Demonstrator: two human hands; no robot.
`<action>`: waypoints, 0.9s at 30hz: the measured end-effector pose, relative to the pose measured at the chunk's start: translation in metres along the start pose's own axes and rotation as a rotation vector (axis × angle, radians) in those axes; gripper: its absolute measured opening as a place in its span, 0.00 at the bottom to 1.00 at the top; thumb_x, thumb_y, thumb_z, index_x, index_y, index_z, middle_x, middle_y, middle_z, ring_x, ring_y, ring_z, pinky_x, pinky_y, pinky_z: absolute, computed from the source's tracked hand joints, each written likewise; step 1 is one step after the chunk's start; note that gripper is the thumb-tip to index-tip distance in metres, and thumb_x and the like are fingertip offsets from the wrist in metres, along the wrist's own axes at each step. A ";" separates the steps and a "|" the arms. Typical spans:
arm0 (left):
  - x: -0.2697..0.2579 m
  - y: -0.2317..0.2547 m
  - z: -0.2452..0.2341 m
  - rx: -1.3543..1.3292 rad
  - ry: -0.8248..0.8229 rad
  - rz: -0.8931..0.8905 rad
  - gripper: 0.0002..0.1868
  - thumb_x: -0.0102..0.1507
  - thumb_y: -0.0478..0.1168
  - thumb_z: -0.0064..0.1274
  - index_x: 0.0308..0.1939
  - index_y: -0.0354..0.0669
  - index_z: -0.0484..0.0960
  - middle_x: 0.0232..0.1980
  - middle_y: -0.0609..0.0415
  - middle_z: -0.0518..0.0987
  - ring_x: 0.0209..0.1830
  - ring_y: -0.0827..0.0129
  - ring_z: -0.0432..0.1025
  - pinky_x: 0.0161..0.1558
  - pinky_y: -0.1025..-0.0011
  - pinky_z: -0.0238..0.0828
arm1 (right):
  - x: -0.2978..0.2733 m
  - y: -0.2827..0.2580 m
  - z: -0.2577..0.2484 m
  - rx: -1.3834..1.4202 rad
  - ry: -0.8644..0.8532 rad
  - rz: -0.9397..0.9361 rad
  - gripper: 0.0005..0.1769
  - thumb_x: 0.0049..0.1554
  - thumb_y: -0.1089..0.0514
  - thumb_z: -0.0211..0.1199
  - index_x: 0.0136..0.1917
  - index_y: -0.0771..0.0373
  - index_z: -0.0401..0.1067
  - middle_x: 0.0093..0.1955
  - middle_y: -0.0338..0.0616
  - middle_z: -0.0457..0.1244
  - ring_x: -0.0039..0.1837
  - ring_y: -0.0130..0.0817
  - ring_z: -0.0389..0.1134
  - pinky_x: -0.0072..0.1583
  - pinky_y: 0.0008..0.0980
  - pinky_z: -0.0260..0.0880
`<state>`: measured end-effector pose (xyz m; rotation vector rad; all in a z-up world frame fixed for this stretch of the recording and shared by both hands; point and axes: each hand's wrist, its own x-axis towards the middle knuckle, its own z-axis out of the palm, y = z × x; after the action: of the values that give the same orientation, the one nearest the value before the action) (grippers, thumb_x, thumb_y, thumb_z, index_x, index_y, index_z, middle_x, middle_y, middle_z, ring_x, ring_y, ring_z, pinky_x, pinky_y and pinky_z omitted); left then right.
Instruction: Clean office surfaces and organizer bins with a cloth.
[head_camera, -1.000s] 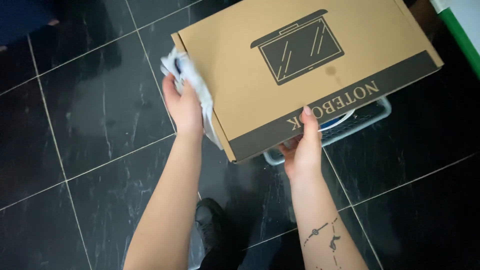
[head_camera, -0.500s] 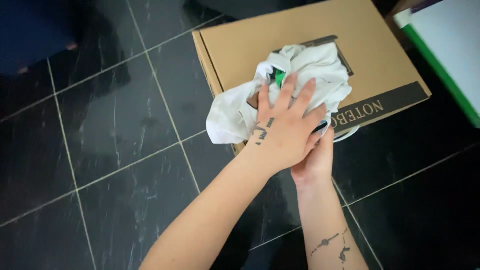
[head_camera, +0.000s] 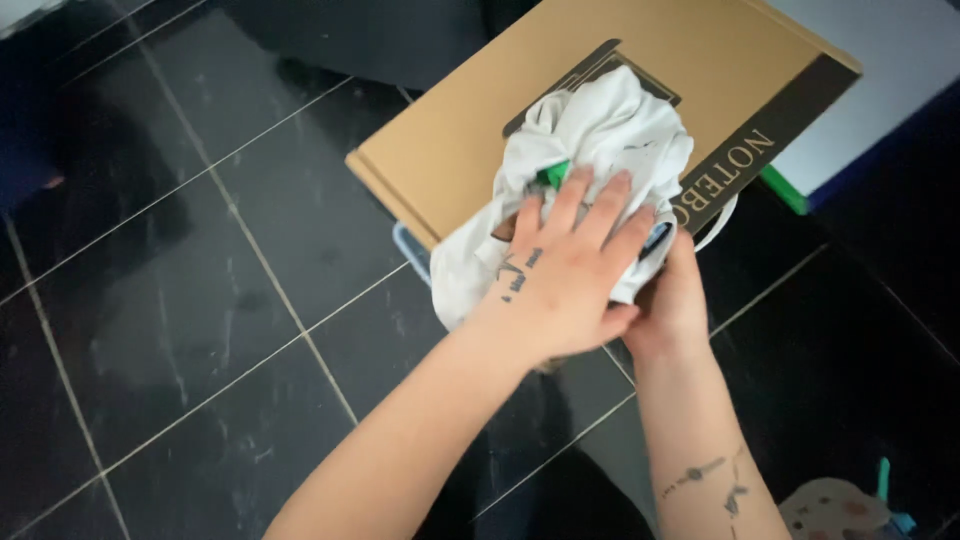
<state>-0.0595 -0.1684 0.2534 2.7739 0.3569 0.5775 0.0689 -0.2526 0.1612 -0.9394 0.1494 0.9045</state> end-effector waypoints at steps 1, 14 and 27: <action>0.003 0.008 0.004 -0.024 0.020 -0.002 0.47 0.44 0.50 0.70 0.67 0.48 0.72 0.74 0.42 0.62 0.76 0.39 0.54 0.65 0.32 0.56 | -0.001 -0.005 -0.008 0.009 -0.071 -0.022 0.26 0.63 0.42 0.52 0.67 0.59 0.69 0.65 0.44 0.67 0.66 0.39 0.69 0.67 0.43 0.70; 0.037 0.083 0.051 -0.060 0.038 0.121 0.43 0.46 0.47 0.68 0.64 0.38 0.75 0.74 0.40 0.66 0.76 0.42 0.59 0.61 0.37 0.61 | -0.049 -0.068 -0.036 0.026 0.013 -0.031 0.29 0.65 0.39 0.43 0.73 0.53 0.64 0.70 0.42 0.64 0.70 0.41 0.66 0.67 0.45 0.68; 0.120 0.053 0.117 -0.102 0.009 0.265 0.45 0.51 0.70 0.68 0.63 0.52 0.74 0.75 0.44 0.62 0.78 0.43 0.52 0.69 0.28 0.52 | 0.067 -0.133 -0.101 0.082 -0.132 -0.126 0.31 0.66 0.39 0.46 0.74 0.57 0.64 0.73 0.46 0.64 0.72 0.42 0.66 0.72 0.44 0.68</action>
<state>0.1065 -0.2088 0.2096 2.7385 -0.0405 0.6493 0.2345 -0.3233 0.1517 -0.8017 0.0141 0.8350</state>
